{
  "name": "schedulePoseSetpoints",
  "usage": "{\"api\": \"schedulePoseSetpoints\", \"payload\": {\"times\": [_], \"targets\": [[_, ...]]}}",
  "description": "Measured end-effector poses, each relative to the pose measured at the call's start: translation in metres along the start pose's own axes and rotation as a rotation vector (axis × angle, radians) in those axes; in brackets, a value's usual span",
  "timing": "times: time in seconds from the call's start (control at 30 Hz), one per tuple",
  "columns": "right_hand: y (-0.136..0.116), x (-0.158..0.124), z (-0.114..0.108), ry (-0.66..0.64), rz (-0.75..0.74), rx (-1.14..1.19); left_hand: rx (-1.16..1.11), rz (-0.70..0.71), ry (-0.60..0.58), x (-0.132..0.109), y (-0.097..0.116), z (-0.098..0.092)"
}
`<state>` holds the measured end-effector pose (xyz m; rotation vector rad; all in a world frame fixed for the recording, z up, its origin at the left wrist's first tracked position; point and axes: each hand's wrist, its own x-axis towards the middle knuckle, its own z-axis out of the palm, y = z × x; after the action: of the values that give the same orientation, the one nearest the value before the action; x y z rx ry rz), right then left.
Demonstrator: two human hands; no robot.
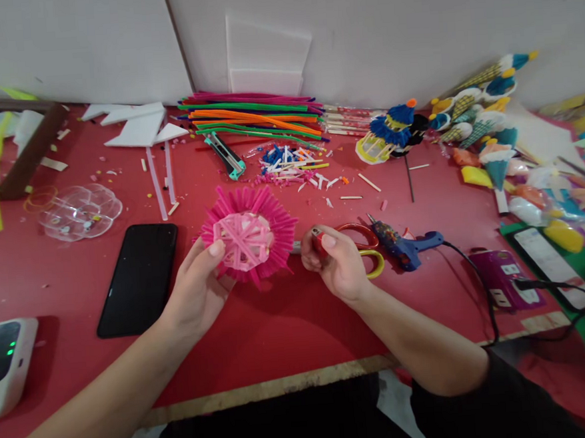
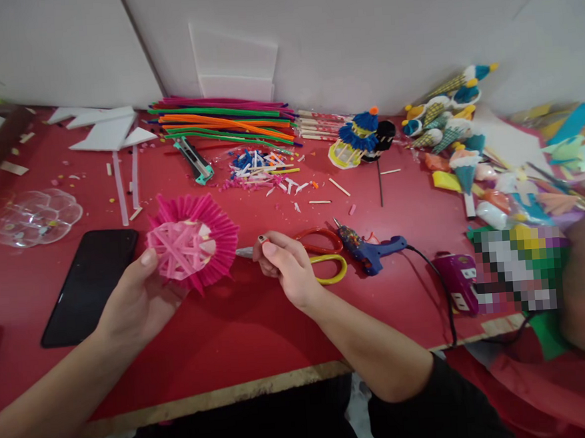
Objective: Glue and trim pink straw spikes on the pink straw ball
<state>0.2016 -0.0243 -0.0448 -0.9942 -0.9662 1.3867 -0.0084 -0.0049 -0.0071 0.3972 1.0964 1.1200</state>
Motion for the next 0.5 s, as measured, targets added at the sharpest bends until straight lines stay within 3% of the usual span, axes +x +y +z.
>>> {"api": "schedulePoseSetpoints", "payload": {"times": [0.2, 0.33, 0.5], "targets": [[-0.0009, 0.0035, 0.0018, 0.054, 0.057, 0.052, -0.012, 0.073, -0.024, -0.0007, -0.0019, -0.0014], [-0.0038, 0.0053, 0.0053, 0.093, 0.101, 0.097, -0.014, 0.106, -0.102, 0.0002, -0.003, -0.002], [-0.0048, 0.0052, 0.0062, 0.054, 0.101, 0.095, -0.017, 0.102, -0.095, 0.0027, -0.0033, -0.0058]]}}
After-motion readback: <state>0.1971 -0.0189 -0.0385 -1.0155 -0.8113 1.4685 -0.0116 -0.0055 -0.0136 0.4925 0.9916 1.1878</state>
